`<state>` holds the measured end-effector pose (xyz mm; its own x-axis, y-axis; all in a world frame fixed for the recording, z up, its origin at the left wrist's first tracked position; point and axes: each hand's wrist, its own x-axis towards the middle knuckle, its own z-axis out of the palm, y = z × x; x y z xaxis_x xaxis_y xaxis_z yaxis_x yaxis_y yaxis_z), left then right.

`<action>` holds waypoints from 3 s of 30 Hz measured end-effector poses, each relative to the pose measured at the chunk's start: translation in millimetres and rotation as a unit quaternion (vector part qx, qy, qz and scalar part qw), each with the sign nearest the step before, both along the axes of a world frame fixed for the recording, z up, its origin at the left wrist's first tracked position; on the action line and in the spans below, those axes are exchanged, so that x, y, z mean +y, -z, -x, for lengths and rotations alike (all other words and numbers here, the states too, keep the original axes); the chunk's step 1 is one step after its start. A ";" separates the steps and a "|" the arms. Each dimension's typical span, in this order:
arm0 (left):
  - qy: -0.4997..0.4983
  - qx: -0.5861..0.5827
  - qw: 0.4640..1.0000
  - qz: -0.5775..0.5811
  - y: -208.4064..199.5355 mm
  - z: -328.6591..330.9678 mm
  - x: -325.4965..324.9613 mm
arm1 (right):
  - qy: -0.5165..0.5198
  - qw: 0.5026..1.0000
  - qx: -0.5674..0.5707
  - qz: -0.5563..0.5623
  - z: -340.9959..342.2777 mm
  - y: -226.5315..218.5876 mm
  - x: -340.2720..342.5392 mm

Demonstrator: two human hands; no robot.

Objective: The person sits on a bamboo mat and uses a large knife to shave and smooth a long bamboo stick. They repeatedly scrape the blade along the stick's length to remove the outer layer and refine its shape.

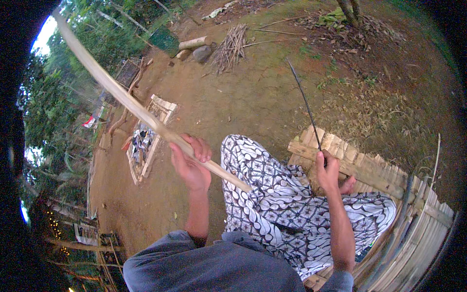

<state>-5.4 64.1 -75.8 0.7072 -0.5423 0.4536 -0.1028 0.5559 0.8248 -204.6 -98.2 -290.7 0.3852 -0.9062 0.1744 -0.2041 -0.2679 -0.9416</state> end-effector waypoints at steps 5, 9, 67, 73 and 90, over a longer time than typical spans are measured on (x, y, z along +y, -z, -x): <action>0.015 0.037 0.999 -0.003 3.5 3.8 -1.1 | -0.007 0.999 0.025 -0.032 1.3 -2.0 -1.6; 0.004 0.074 0.997 -0.017 1.7 5.8 -5.3 | 0.008 0.999 0.015 -0.029 -0.3 -0.8 0.0; 0.384 0.312 0.749 -0.440 146.0 57.3 56.8 | -0.249 0.896 0.028 0.366 -9.0 -53.8 58.6; 0.381 0.310 0.779 -0.390 116.0 38.5 48.6 | -0.183 0.924 0.071 0.328 -2.7 -47.8 36.4; 0.365 0.379 0.736 -0.426 132.3 61.0 63.0 | -0.204 0.923 0.102 0.309 -10.1 -53.0 59.8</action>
<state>-66.4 127.0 -208.1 -0.0391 -0.7620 -0.6464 0.6362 -0.5178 0.5719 -194.5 -38.4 -237.8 0.7542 -0.4298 0.4964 -0.1236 -0.8354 -0.5356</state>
